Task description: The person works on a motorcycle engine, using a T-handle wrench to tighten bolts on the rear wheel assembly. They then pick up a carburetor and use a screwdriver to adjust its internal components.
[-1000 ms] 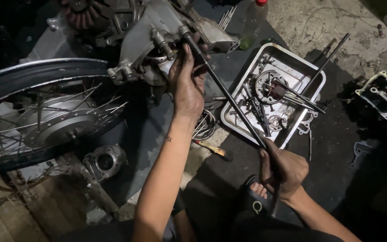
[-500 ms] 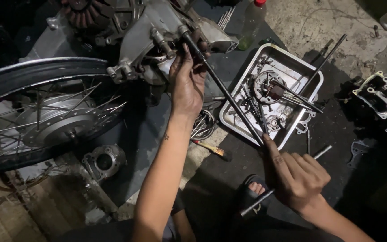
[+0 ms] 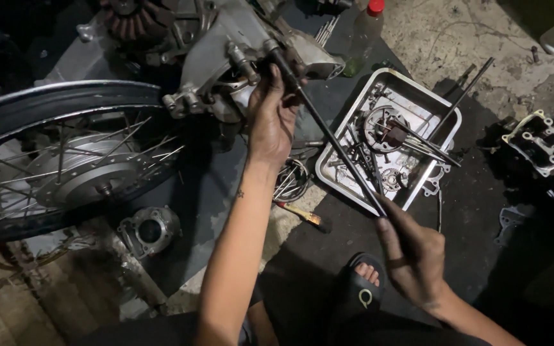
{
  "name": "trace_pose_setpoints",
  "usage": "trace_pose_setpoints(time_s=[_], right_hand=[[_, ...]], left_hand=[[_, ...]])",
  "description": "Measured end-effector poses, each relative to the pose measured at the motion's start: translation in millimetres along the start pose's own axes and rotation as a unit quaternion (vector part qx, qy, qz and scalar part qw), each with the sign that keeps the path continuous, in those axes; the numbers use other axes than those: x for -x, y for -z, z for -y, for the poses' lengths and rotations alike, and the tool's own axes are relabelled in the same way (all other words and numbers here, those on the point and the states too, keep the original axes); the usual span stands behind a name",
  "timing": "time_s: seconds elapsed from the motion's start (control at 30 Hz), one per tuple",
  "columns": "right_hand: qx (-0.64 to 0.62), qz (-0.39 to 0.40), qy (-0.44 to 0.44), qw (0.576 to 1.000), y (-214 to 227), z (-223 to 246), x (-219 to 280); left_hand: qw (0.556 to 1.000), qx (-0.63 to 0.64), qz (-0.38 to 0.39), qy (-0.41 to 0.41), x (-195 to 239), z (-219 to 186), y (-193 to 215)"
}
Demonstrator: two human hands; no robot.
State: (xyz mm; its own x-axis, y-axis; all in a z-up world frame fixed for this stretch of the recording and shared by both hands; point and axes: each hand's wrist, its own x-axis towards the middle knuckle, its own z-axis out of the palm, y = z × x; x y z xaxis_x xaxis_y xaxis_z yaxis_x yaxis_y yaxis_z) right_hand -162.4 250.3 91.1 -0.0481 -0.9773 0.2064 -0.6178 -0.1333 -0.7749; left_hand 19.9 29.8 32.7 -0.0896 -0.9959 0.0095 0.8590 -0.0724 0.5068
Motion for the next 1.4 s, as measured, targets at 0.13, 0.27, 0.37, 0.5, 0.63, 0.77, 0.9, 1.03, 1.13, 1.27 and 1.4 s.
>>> trace_pose_setpoints(time_s=[0.13, 0.27, 0.37, 0.5, 0.63, 0.77, 0.9, 1.03, 1.13, 1.27, 1.4], right_hand=[[-0.274, 0.010, -0.204, 0.940, 5, 1, 2], [-0.482, -0.007, -0.315, 0.818, 7, 5, 4], [-0.560, -0.009, -0.299, 0.772, 3, -3, 11], [-0.571, -0.025, -0.325, 0.753, -1, -3, 15], [-0.611, -0.023, -0.324, 0.723, -2, -5, 16], [-0.575, -0.019, -0.296, 0.763, -6, -6, 19], [-0.482, -0.045, -0.269, 0.833, -17, -11, 26], [-0.371, -0.034, -0.229, 0.899, -28, -33, 44], [-0.254, 0.009, -0.200, 0.946, -31, -34, 44], [-0.158, 0.078, -0.156, 0.972, -35, -20, 35], [-0.183, 0.141, -0.166, 0.959, -46, -2, 20]], left_hand=[[0.991, 0.005, 0.118, 0.057, 3, -2, 9], [0.976, 0.025, 0.188, 0.103, 8, 4, 13], [0.976, 0.028, 0.186, 0.112, 8, 0, 13], [0.984, 0.002, 0.147, 0.097, 10, 3, 14], [0.983, -0.011, 0.159, 0.087, 12, -4, 5], [0.982, -0.066, 0.163, 0.075, 12, -7, 7], [0.970, -0.109, 0.201, 0.080, 23, -32, -2], [0.962, -0.245, 0.087, 0.088, 53, -43, -2], [0.971, -0.237, -0.036, -0.005, 70, -25, 24], [0.988, -0.119, -0.074, -0.060, 78, -28, 32], [0.979, -0.175, -0.099, -0.038, 80, -45, 31]])
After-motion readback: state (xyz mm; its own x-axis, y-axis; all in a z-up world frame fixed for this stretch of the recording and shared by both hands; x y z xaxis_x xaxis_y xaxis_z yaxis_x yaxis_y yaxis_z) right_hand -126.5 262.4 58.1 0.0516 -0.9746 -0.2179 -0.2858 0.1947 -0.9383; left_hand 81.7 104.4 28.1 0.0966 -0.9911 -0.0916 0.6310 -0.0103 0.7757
